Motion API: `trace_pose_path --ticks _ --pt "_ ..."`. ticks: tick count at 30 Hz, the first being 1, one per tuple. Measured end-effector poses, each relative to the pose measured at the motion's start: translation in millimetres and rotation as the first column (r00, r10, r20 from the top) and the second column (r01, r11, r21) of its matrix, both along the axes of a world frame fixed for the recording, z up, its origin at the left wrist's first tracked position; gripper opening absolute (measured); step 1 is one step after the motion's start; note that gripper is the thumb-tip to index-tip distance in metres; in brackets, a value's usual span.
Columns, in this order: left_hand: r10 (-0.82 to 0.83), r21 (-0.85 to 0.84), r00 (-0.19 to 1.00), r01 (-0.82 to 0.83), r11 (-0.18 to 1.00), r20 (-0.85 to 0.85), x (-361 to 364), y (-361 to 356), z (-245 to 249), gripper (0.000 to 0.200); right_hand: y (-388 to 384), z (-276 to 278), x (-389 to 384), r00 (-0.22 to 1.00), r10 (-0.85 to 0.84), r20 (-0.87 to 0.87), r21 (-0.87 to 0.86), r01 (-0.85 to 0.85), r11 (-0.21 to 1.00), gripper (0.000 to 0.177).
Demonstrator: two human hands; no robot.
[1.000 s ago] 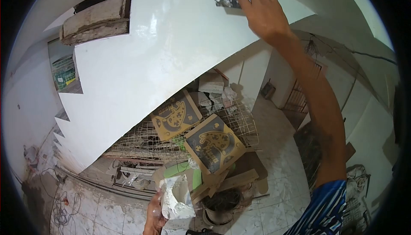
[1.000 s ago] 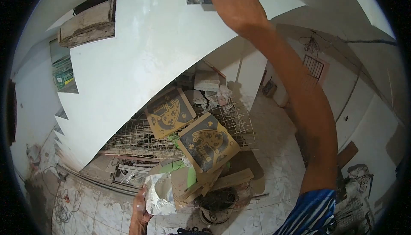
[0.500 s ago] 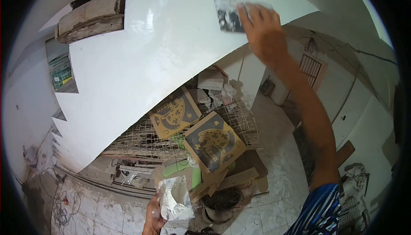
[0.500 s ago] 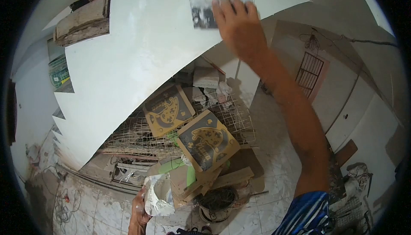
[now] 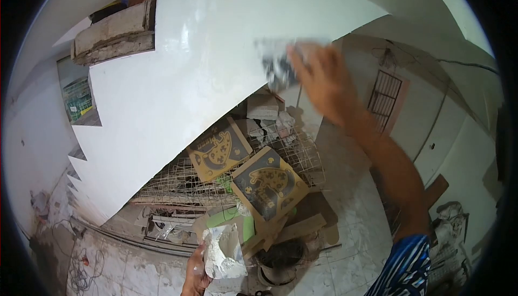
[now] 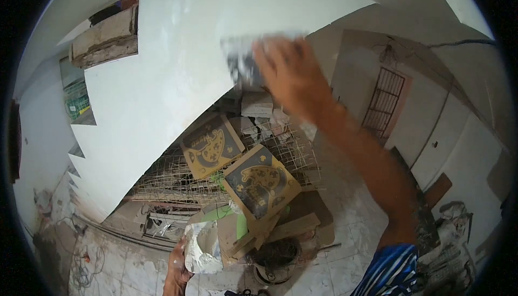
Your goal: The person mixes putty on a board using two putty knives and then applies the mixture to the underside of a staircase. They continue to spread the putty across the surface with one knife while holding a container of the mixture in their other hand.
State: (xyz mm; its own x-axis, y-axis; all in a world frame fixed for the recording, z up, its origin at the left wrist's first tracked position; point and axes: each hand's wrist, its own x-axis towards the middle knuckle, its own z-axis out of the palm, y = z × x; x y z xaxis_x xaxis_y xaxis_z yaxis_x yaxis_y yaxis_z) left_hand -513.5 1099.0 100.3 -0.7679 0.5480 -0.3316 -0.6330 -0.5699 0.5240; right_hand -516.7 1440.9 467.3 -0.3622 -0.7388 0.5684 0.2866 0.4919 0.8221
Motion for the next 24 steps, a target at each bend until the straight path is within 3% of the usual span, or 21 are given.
trace_pose_path --ticks 2,4,7,10,13,16,19,22,24 --pt "-0.019 0.009 1.0 0.02 1.0 -0.021 -1.7 -3.2 -9.4 0.049 1.1 46.2 -4.4 0.989 -0.09 -0.115 -0.013 0.089 0.996 0.046" --pt "-0.024 -0.005 0.999 0.024 1.0 -0.027 -2.5 -5.4 -12.3 0.051 22.9 88.1 -15.0 0.954 -0.045 -0.296 0.17 0.099 0.98 0.048" --pt "-0.014 -0.036 1.0 0.013 0.999 -0.02 -0.8 -7.1 -14.7 0.05 21.8 116.3 -21.7 0.963 -0.202 -0.18 -0.033 0.199 0.979 0.066" --pt "-0.015 -0.014 0.999 0.015 1.0 -0.028 -1.7 -7.8 -19.3 0.051 9.6 121.9 -26.2 0.979 -0.188 -0.073 -0.125 0.178 0.976 0.044" --pt "-0.035 -0.01 0.999 0.035 0.999 -0.026 -4.2 -7.5 -20.7 0.051 19.4 118.9 -35.9 0.96 -0.233 -0.158 -0.035 0.231 0.972 0.044" --pt "-0.048 -0.024 0.999 0.048 0.999 -0.017 -4.5 -5.5 -15.7 0.053 31.9 105.8 -40.1 0.974 -0.199 -0.112 -0.106 0.188 0.977 0.069" --pt "-0.058 -0.027 0.998 0.058 0.998 0.003 -4.2 -2.1 -10.3 0.055 41.5 80.9 -34.4 0.965 -0.107 -0.238 0.114 0.138 0.984 0.048" --pt "-0.049 -0.001 0.999 0.049 0.999 0.021 -4.7 1.1 -9.2 0.056 37.2 33.5 -24.8 0.977 -0.153 -0.147 -0.034 0.15 0.988 0.049" --pt "-0.039 -0.006 0.999 0.039 0.999 0.002 -4.8 2.5 -11.2 0.056 41.4 0.2 -14.1 0.989 -0.128 -0.069 -0.031 0.126 0.992 0.048"
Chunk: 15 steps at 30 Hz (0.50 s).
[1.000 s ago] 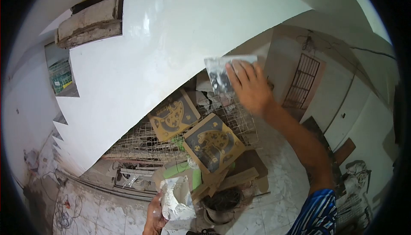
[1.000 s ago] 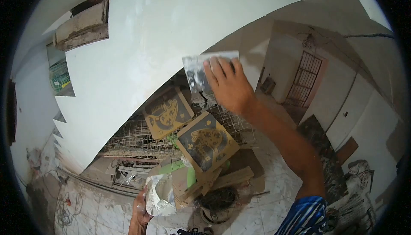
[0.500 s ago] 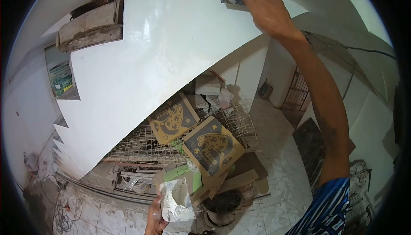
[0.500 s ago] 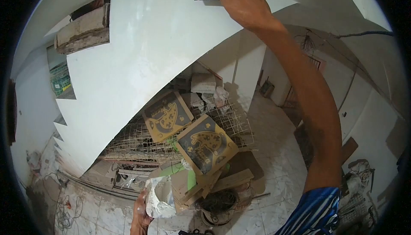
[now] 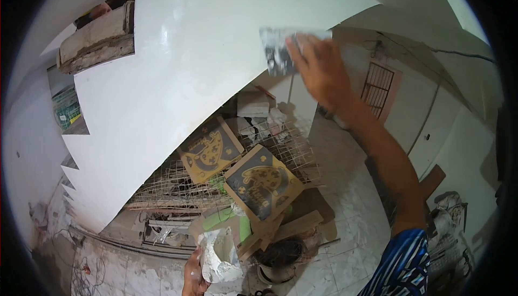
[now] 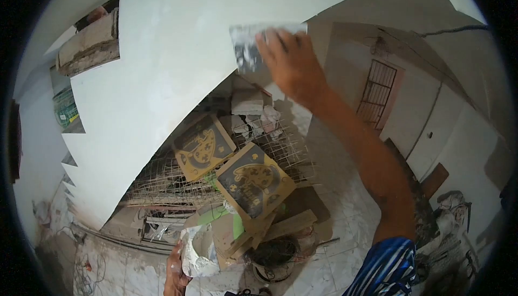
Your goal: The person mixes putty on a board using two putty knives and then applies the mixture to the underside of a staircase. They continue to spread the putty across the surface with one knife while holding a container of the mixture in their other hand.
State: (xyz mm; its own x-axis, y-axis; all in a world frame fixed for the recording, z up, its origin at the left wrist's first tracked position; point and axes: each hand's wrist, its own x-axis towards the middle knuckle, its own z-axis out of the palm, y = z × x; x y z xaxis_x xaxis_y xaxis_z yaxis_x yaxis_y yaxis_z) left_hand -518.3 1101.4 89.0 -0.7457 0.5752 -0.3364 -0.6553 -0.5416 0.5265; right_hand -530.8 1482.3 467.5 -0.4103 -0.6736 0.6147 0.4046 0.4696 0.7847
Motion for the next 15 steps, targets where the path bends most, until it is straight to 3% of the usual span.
trace_pose_path --ticks 4,7,10,13,15 --pt "-0.002 0.017 0.998 0.003 1.0 -0.057 0.3 4.5 -0.4 0.055 4.8 -29.4 24.2 0.984 0.065 0.166 -0.054 -0.057 0.997 0.047" --pt "-0.002 0.004 0.999 0.002 1.0 -0.034 0.6 7.8 3.8 0.055 9.8 3.2 38.6 0.992 0.104 0.077 -0.104 -0.096 0.99 0.048" --pt "-0.009 -0.048 0.999 0.007 0.999 -0.035 0.4 11.1 6.5 0.055 23.8 59.3 44.0 0.988 -0.111 -0.107 -0.127 0.097 0.987 0.05" --pt "-0.009 -0.074 0.999 0.006 0.997 -0.048 2.2 12.3 3.5 0.056 54.5 102.2 45.7 0.981 -0.084 -0.178 0.002 0.086 0.996 0.052" --pt "-0.007 -0.045 1.0 0.006 0.999 -0.028 1.3 11.1 -2.6 0.056 65.7 115.0 43.3 0.978 -0.103 -0.18 -0.022 0.1 0.995 0.053"
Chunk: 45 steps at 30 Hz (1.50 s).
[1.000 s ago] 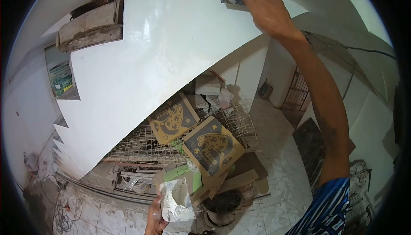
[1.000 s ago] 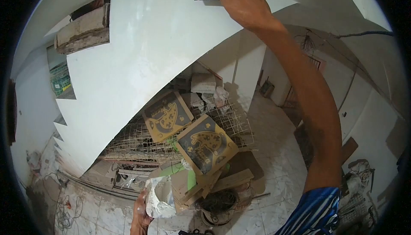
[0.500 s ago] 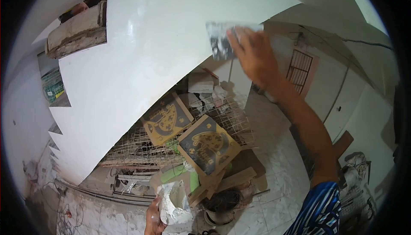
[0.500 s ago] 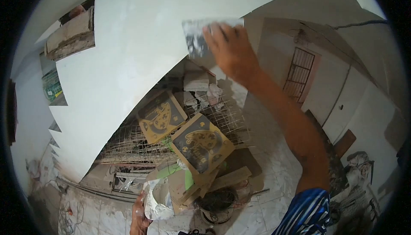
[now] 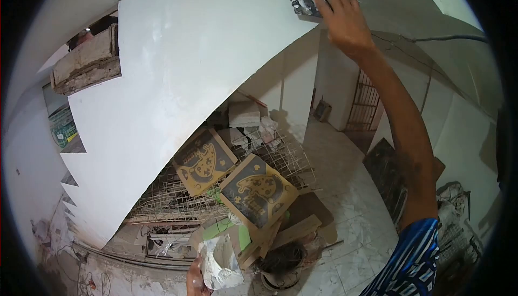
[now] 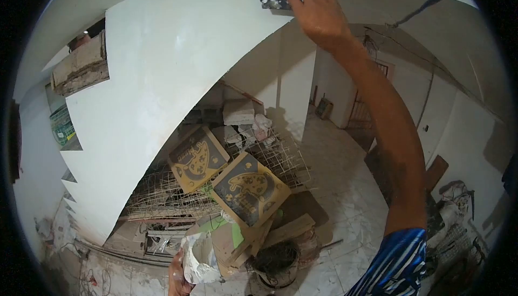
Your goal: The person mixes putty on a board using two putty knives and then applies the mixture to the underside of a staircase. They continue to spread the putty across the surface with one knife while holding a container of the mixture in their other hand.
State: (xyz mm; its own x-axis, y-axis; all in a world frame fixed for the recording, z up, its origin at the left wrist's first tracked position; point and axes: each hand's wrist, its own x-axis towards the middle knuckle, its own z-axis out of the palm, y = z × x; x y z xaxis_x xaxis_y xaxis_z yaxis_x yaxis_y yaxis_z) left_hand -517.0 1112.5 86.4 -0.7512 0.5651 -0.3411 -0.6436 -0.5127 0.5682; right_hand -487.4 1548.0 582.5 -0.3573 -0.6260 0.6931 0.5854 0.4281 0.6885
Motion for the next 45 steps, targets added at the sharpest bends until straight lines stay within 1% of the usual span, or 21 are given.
trace_pose_path --ticks 3,6,10,11,13,16,19,22,24,25,27,28,30,33,35,37,39,40,42,43,45 --pt "0.018 0.0 0.997 -0.018 1.0 -0.081 3.7 2.6 0.4 0.058 8.9 4.4 -1.3 1.0 -0.019 0.009 -0.026 0.019 0.999 0.054" --pt "-0.012 -0.042 0.999 0.011 0.999 -0.03 -1.1 -0.8 -6.7 0.058 12.3 3.5 -3.6 1.0 -0.03 0.004 -0.038 0.03 0.999 0.055" --pt "0.01 -0.064 0.999 -0.012 0.998 -0.036 -2.5 2.9 -9.6 0.058 13.1 -1.7 -8.5 0.999 -0.008 0.033 -0.09 0.01 0.996 0.056" --pt "0.004 -0.079 1.0 -0.006 0.997 -0.026 -2.6 3.8 -9.0 0.058 15.3 -5.9 -7.7 0.999 0.007 0.038 -0.059 -0.005 0.998 0.056" --pt "-0.016 -0.077 0.999 0.013 0.997 -0.034 -3.7 5.7 -9.1 0.058 20.5 -20.1 -6.1 0.998 0.033 0.048 0.006 -0.034 0.999 0.057" --pt "-0.032 -0.058 0.998 0.029 0.998 -0.059 -3.1 6.2 -11.7 0.057 22.3 -62.6 1.4 0.992 0.044 0.115 -0.11 -0.031 0.993 0.07" --pt "-0.016 -0.086 0.998 0.01 0.996 -0.061 -1.3 7.5 -9.3 0.057 21.2 -94.1 17.1 0.962 0.097 0.256 -0.073 -0.08 0.994 0.059" --pt "-0.021 -0.105 0.996 0.012 0.994 -0.089 5.4 5.6 -4.3 0.058 14.9 -84.4 19.6 0.978 0.102 0.184 -0.042 -0.096 0.995 0.057" --pt "-0.025 -0.094 0.997 0.018 0.995 -0.077 2.8 6.6 -8.8 0.058 7.6 -57.7 22.8 0.991 0.092 0.093 -0.06 -0.087 0.994 0.057" --pt "-0.028 -0.102 0.994 0.017 0.995 -0.11 1.3 6.5 -16.8 0.058 7.9 -43.5 21.1 0.995 0.087 0.048 -0.067 -0.084 0.994 0.057" --pt "-0.029 -0.117 0.984 0.008 0.993 -0.174 -0.4 4.1 -34.6 0.059 24.4 -18.6 17.4 0.999 0.048 -0.026 -0.007 -0.048 0.999 0.057" --pt "-0.008 -0.121 0.986 -0.013 0.993 -0.169 3.5 4.5 -26.8 0.059 28.9 -11.0 15.8 0.998 0.034 -0.06 0.024 -0.033 0.999 0.057" --pt "0.037 -0.128 0.987 -0.058 0.99 -0.159 12.2 5.3 -10.5 0.059 31.4 -5.1 11.4 0.997 0.057 -0.044 0.0 -0.057 0.998 0.058" --pt "0.007 -0.105 0.973 -0.032 0.994 -0.232 8.8 0.8 -24.7 0.06 34.0 -5.6 7.1 0.998 0.051 -0.041 -0.027 -0.052 0.998 0.058" --pt "0.013 -0.082 0.989 -0.026 0.996 -0.15 3.8 -0.8 -26.3 0.059 36.6 -10.9 3.7 0.998 0.045 -0.038 -0.035 -0.046 0.998 0.058" --pt "0.019 -0.046 0.996 -0.023 0.999 -0.092 -0.9 -0.1 -25.6 0.057 35.5 -29.7 4.7 0.999 0.045 -0.027 -0.038 -0.046 0.998 0.057" --pt "0.022 0.003 0.998 -0.021 1.0 -0.061 -6.3 2.8 -23.2 0.055 34.8 -63.5 9.9 0.999 0.015 0.049 -0.048 -0.012 0.999 0.055" --pt "0.02 -0.046 0.994 -0.025 0.999 -0.108 -3.4 3.7 -17.3 0.055 30.1 -78.0 12.9 0.996 0.004 0.086 -0.048 0.001 0.999 0.054" --pt "0.014 -0.149 0.98 -0.045 0.988 -0.199 8.7 2.3 -5.1 0.055 5.3 -101.4 19.9 0.972 0.051 0.23 -0.092 -0.03 0.995 0.053" --pt "0.01 -0.102 0.988 -0.026 0.994 -0.156 4.6 3.1 -8.6 0.055 -7.1 -106.0 20.6 0.951 0.075 0.3 -0.115 -0.042 0.992 0.052" --pt "-0.005 -0.006 0.997 0.005 1.0 -0.073 -7.9 6.0 -15.4 0.055 -32.8 -102.1 15.7 0.938 0.181 0.295 -0.102 -0.158 0.982 0.052"
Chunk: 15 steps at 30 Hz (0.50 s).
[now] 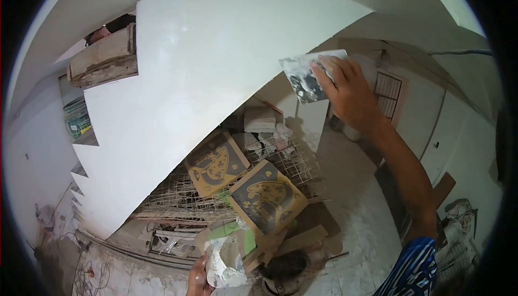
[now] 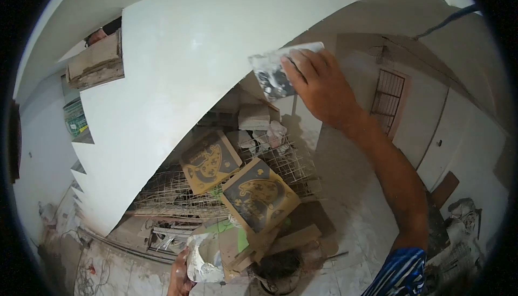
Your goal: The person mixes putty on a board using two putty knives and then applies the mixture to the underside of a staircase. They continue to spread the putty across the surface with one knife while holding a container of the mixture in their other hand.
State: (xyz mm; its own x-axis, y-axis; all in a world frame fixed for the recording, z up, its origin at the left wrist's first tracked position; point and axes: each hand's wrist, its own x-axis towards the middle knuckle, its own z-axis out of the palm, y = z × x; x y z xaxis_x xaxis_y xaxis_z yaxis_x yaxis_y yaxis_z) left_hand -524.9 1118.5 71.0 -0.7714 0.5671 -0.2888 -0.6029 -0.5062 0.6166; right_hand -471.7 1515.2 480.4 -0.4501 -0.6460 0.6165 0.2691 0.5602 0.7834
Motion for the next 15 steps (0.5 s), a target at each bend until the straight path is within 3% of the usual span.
trace_pose_path --ticks 3,7,11,15 --pt "0.012 -0.034 1.0 -0.011 0.999 0.027 7.6 5.1 15.2 0.055 -35.0 20.8 -13.7 0.994 0.069 -0.083 0.04 -0.066 0.997 0.05" --pt "0.05 0.051 0.995 -0.055 0.997 0.084 14.6 5.4 10.1 0.053 -53.2 60.2 -60.0 0.949 0.146 -0.28 0.176 -0.099 0.979 0.045" --pt "0.066 0.084 0.993 -0.074 0.994 0.101 15.7 -11.7 -9.3 0.051 -73.0 90.6 -99.3 0.945 0.08 -0.316 0.135 -0.039 0.99 0.037" --pt "0.063 0.012 0.994 -0.064 0.998 0.089 22.7 -33.1 -1.2 0.052 -100.7 99.4 -106.7 0.968 -0.063 -0.241 0.019 0.069 0.997 0.055"
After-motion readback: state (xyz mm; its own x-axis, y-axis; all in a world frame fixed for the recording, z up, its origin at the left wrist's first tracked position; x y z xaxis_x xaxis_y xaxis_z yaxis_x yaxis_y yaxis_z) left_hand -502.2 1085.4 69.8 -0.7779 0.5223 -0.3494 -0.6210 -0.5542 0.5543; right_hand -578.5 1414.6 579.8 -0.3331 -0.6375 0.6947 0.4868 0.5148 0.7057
